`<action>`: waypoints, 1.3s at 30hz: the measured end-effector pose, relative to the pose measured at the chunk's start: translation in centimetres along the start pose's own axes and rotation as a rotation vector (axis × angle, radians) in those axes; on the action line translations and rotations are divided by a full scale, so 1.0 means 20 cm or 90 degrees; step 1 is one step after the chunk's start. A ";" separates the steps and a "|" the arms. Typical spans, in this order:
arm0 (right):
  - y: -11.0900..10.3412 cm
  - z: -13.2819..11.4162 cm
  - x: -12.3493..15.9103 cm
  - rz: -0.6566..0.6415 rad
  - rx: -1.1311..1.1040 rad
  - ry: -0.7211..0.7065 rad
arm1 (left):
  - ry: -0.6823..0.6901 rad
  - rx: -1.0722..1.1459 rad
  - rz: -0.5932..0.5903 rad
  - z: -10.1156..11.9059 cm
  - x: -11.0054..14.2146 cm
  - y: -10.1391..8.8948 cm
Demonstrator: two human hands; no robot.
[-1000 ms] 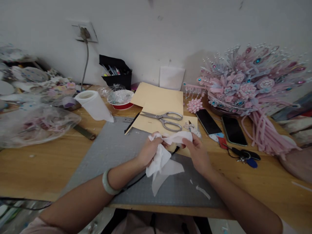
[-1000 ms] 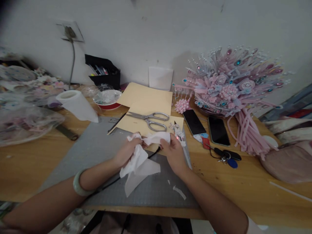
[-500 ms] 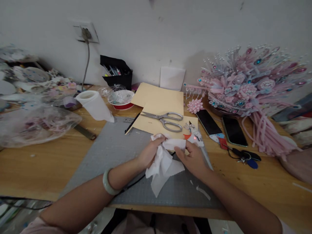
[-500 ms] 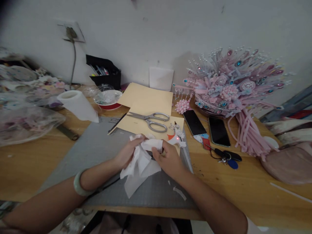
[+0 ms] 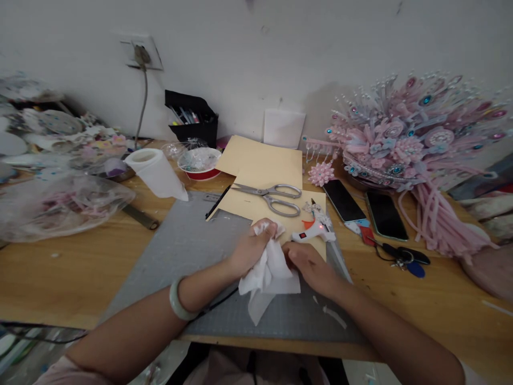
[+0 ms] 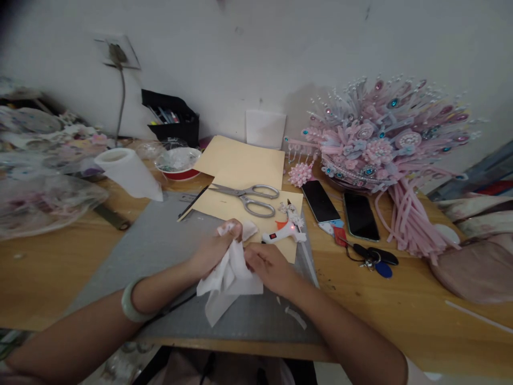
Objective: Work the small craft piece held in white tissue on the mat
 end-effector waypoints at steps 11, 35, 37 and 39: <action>0.07 0.10 -0.01 0.016 -0.385 0.213 | 0.144 -0.358 -0.003 0.01 0.03 0.00; 0.10 0.13 -0.02 0.004 -0.600 0.266 | 0.024 -0.073 -0.048 -0.03 0.02 0.02; 0.10 0.13 -0.02 0.004 -0.608 0.268 | -0.016 -0.017 -0.041 -0.04 0.02 0.03; 0.10 0.13 -0.02 -0.001 -0.616 0.265 | -0.053 0.044 -0.047 -0.05 0.02 0.04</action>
Point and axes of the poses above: each hand's wrist, its own x-axis away from the middle knuckle, its own y-axis out of the palm, z = x × y, the point moved 6 cm from there along -x, towards the middle knuckle, and after that the axes turned 1 degree about y, right-handed, at the moved point
